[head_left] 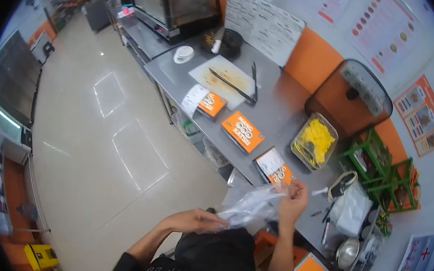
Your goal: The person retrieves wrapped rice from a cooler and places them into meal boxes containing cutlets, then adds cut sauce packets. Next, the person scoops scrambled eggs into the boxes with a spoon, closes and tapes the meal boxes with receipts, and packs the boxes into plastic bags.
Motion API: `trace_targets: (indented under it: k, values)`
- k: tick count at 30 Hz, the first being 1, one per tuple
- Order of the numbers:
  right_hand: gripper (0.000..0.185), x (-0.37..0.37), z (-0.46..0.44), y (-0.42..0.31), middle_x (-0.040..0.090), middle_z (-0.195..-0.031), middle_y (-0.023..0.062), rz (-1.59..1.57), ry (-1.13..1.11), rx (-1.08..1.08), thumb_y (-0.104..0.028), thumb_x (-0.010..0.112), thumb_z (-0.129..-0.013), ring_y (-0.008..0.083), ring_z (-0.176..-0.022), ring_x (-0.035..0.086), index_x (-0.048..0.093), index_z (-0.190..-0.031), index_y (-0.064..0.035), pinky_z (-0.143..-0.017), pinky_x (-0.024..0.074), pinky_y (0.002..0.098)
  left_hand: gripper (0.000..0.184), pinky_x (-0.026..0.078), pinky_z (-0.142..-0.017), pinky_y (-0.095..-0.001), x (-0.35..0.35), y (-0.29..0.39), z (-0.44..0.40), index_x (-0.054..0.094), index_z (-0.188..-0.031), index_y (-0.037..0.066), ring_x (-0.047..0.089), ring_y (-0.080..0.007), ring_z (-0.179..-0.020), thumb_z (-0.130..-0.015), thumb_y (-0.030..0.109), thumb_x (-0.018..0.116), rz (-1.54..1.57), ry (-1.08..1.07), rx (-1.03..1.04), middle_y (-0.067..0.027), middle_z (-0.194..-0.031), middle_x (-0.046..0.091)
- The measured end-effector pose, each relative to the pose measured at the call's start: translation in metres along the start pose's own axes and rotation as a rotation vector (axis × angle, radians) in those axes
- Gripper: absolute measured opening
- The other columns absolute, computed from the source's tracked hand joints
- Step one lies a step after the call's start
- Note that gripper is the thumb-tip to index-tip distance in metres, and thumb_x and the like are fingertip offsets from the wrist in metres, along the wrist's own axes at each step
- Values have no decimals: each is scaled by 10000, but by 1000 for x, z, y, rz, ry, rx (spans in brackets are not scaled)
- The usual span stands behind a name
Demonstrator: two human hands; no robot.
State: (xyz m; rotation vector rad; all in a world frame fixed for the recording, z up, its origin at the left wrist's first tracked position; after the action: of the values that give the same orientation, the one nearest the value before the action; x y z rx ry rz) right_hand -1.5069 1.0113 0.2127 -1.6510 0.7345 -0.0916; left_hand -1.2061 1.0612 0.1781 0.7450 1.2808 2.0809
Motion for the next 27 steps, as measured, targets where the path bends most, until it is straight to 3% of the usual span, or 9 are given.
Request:
trace_targets:
  k: [4, 8, 11, 14, 15, 19, 21, 23, 27]
  values:
    - [158, 48, 32, 27, 475, -766, -13, 183, -26, -215, 60, 719, -851, 91, -649, 399, 638, -958, -24, -569, 351, 245, 453, 538, -686, -333, -79, -98, 51, 652, -1356, 63, 625, -138, -774, -950, 246, 734, 34, 741, -186, -131, -1253, 679]
    - [124, 81, 96, 94, 581, -776, 101, -174, 42, 222, -24, 733, -878, 222, -677, 548, 645, -965, -23, -622, 458, 324, 751, 572, -796, -413, -89, -120, 60, 454, -1506, 1, 702, -292, -884, -905, 323, 769, -546, 1201, -104, -267, -1335, 620]
    - [224, 112, 148, 131, 664, -833, 127, 86, -398, 191, -99, 778, -848, 243, -753, 639, 678, -1037, -32, -679, 503, 355, 1091, 540, -956, -478, -70, -279, 7, 141, -1598, -41, 657, -454, -1111, -834, 325, 827, -946, 970, -263, -347, -1422, 515]
    - [414, 101, 186, 209, 697, -861, 141, 619, -1232, 624, -117, 794, -809, 266, -796, 684, 670, -1196, -39, -719, 526, 379, 1165, 495, -1036, -487, -72, -247, 23, -30, -1604, -17, 579, -503, -1229, -853, 314, 798, -501, 580, -494, -349, -1489, 438]
    - [434, 87, 155, 172, 681, -831, 117, 488, -921, 338, -133, 781, -820, 265, -717, 661, 681, -1232, -38, -683, 526, 388, 1140, 495, -1039, -488, -78, -222, 30, -70, -1609, -1, 573, -509, -1239, -888, 300, 761, -487, 577, -429, -348, -1489, 440]
    - [357, 25, 77, -52, 652, -775, 123, 21, -330, 175, -138, 706, -885, 254, -705, 653, 653, -1223, -34, -671, 542, 374, 840, 539, -894, -492, -45, -44, 64, 141, -1612, 20, 641, -468, -1088, -951, 162, 640, -242, 852, 62, -293, -1225, 629]
    - [332, 37, 114, 23, 668, -809, 180, -83, -312, -136, -137, 657, -921, 325, -767, 676, 643, -1230, -16, -708, 549, 404, 740, 550, -825, -456, -38, -107, 41, 268, -1574, 24, 663, -434, -1000, -933, 105, 629, -547, 818, 116, -284, -1143, 650]
    - [314, 83, 156, 116, 684, -842, 236, 640, -817, 150, -136, 608, -957, 396, -830, 699, 633, -1238, 2, -746, 556, 434, 659, 560, -756, -421, -33, -214, 8, 394, -1535, 28, 684, -401, -913, -916, 49, 618, -917, 605, 46, -274, -1061, 671]
    - [295, 35, 124, 57, 685, -861, 279, 466, -573, -73, -187, 541, -1002, 455, -873, 686, 684, -1183, -4, -747, 541, 493, 599, 554, -669, -438, -42, -106, 67, 488, -1430, -7, 687, -400, -774, -859, 42, 662, -647, 910, -49, -272, -1017, 681]
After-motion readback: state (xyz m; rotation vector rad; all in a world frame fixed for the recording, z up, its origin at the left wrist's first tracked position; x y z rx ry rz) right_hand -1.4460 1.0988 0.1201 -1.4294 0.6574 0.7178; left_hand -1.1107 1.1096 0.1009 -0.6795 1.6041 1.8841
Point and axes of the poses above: each hand's wrist, its own z-axis away from the middle knuckle, its own x-axis out of the palm, y = z × x, the point moved 7 cm from there along -z, towards the middle knuckle
